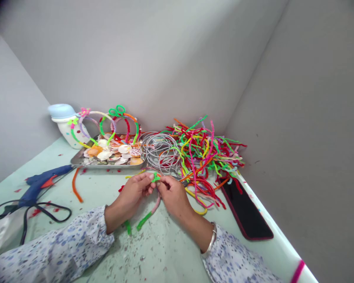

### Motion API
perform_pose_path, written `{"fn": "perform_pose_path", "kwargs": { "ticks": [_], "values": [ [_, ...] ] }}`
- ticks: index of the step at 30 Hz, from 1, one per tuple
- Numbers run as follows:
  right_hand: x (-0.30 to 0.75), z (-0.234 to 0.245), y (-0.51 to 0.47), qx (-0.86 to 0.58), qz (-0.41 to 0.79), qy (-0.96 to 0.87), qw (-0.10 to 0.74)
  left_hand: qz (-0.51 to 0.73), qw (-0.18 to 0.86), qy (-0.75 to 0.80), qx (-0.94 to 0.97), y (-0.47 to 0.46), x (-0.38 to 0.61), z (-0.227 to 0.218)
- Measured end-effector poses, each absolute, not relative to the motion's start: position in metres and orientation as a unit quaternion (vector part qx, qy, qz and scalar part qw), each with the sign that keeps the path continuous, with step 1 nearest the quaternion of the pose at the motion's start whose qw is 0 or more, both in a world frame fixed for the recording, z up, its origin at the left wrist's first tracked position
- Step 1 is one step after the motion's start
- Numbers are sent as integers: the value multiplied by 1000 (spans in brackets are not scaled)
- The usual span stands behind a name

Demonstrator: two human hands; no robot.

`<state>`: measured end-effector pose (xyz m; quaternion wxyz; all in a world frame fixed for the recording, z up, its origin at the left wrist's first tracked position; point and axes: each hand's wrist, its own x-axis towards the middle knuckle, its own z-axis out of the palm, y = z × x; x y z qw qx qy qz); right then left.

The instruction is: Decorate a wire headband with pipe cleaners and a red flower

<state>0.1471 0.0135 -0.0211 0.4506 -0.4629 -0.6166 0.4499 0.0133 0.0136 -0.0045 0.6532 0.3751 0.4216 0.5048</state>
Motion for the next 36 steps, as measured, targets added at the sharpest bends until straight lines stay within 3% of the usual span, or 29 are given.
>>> {"fn": "perform_pose_path", "kwargs": {
  "ticks": [13,36],
  "values": [
    [151,-27,18,-492,397,-610,478,509,640,420,395,14,14,-9],
    [159,-19,17,-422,269,-758,418,513,646,390,408,13,15,-11]
  ]
}}
